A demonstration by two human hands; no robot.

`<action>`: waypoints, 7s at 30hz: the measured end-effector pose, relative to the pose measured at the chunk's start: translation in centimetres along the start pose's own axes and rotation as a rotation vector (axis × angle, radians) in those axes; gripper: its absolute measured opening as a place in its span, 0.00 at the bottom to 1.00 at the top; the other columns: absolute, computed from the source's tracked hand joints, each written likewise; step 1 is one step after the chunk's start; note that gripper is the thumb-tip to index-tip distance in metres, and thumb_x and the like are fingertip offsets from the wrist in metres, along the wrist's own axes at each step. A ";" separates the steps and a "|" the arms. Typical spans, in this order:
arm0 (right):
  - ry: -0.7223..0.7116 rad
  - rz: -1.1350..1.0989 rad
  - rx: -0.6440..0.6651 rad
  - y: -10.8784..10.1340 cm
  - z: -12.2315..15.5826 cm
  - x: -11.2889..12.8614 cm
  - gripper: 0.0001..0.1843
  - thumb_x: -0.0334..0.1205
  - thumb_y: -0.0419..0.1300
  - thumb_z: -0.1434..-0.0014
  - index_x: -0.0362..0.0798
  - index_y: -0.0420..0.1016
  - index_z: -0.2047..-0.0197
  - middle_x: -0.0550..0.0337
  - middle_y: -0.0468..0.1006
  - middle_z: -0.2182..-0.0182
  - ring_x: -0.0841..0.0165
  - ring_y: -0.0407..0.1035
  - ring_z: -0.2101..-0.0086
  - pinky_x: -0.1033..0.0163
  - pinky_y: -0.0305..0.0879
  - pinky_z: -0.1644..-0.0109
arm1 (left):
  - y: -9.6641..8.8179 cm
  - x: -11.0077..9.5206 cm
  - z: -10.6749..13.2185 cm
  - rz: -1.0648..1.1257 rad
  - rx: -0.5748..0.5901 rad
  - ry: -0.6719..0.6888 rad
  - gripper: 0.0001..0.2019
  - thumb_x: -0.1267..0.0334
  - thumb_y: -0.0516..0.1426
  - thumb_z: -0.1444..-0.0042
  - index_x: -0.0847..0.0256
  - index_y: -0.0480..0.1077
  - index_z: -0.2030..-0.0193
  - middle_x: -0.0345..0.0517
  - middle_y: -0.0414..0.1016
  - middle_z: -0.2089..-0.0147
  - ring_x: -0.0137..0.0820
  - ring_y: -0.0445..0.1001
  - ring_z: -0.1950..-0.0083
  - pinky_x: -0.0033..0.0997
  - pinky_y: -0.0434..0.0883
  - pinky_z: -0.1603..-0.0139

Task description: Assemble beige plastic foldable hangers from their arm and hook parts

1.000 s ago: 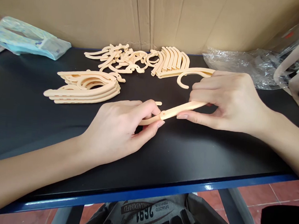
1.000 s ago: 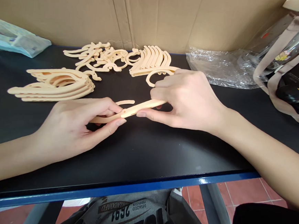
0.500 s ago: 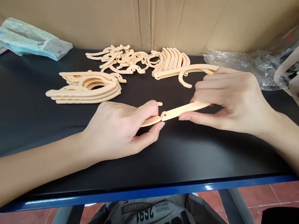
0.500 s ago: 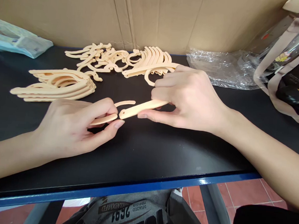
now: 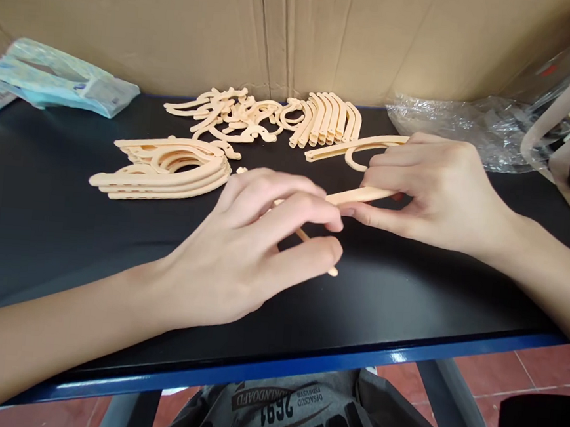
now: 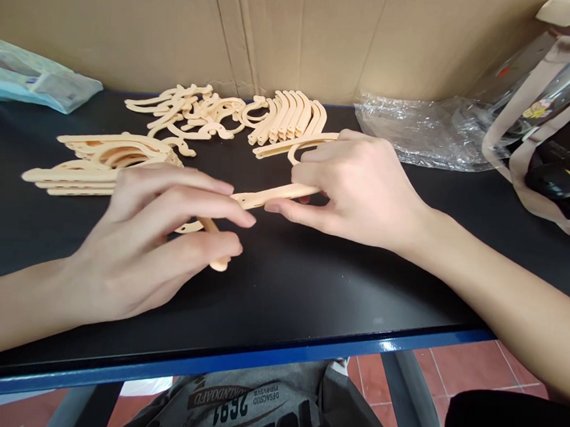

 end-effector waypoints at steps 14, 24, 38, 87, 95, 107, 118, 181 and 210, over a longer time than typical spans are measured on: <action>-0.027 0.053 0.084 1.2 -0.1 0.7 0.32 0.64 0.47 0.29 0.50 0.69 0.75 0.61 0.71 0.78 0.68 0.61 0.75 0.59 0.57 0.65 | 1.4 5.2 1.1 0.508 -0.022 -0.462 0.08 0.73 0.57 0.37 0.55 0.67 0.61 0.36 0.78 0.57 0.25 0.79 0.55 0.24 0.78 0.57; -0.069 0.080 -0.012 0.3 0.1 1.2 0.28 0.60 0.50 0.28 0.51 0.80 0.67 0.59 0.83 0.68 0.65 0.75 0.67 0.57 0.62 0.60 | 2.2 5.1 1.1 0.180 0.126 -0.398 0.08 0.70 0.51 0.32 0.58 0.67 0.50 0.41 0.78 0.53 0.26 0.78 0.60 0.24 0.72 0.60; -0.062 -0.026 0.077 1.1 0.4 1.2 0.24 0.55 0.52 0.28 0.49 0.78 0.67 0.64 0.69 0.78 0.69 0.63 0.74 0.61 0.50 0.70 | 0.8 2.5 0.3 -0.361 0.139 -0.152 0.26 0.39 0.48 0.31 0.59 0.68 0.68 0.41 0.68 0.74 0.33 0.69 0.72 0.34 0.53 0.76; -0.177 -0.216 -0.053 -0.1 0.3 2.7 0.18 0.50 0.55 0.28 0.48 0.81 0.52 0.64 0.77 0.72 0.71 0.68 0.71 0.59 0.58 0.59 | 2.6 2.3 0.7 -0.327 0.261 -0.085 0.26 0.49 0.40 0.25 0.60 0.64 0.69 0.38 0.68 0.80 0.30 0.64 0.83 0.28 0.49 0.80; -0.136 -0.247 -0.026 0.3 0.3 2.3 0.17 0.52 0.56 0.29 0.51 0.81 0.53 0.65 0.79 0.72 0.72 0.68 0.71 0.60 0.59 0.58 | 2.6 2.3 0.5 -0.425 0.320 -0.080 0.29 0.47 0.37 0.25 0.59 0.67 0.69 0.44 0.73 0.79 0.33 0.69 0.81 0.31 0.48 0.79; -0.104 -0.274 0.028 0.7 0.2 2.1 0.16 0.50 0.56 0.29 0.52 0.82 0.54 0.65 0.79 0.72 0.70 0.69 0.71 0.58 0.61 0.57 | 2.5 2.7 0.6 -0.427 0.314 -0.113 0.29 0.46 0.41 0.26 0.59 0.70 0.70 0.45 0.77 0.77 0.35 0.73 0.79 0.32 0.48 0.79; -0.103 -0.277 0.084 1.3 0.1 1.9 0.19 0.51 0.54 0.28 0.50 0.80 0.58 0.63 0.79 0.71 0.69 0.68 0.70 0.57 0.61 0.56 | 1.7 2.1 0.2 -0.476 0.275 -0.054 0.30 0.48 0.43 0.27 0.58 0.65 0.79 0.40 0.65 0.84 0.31 0.67 0.82 0.32 0.49 0.80; 0.035 -0.092 0.078 1.7 0.0 -1.5 0.18 0.53 0.58 0.31 0.48 0.79 0.63 0.60 0.76 0.72 0.65 0.66 0.69 0.60 0.55 0.63 | 2.4 3.5 0.4 -0.289 0.201 -0.100 0.17 0.70 0.50 0.32 0.71 0.63 0.38 0.60 0.71 0.37 0.48 0.72 0.38 0.46 0.73 0.42; -0.107 -0.323 0.102 1.7 0.1 2.1 0.12 0.44 0.55 0.29 0.47 0.76 0.56 0.59 0.78 0.68 0.65 0.69 0.66 0.57 0.63 0.59 | 3.9 -0.2 1.0 -0.178 0.314 0.173 0.19 0.57 0.46 0.26 0.66 0.71 0.41 0.51 0.80 0.47 0.38 0.78 0.54 0.37 0.73 0.58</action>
Point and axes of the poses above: each hand's wrist, its own z-axis away from the middle knuckle, its own y-axis out of the palm, x = y × z, the point moved 10 cm from there along -z, towards the middle knuckle
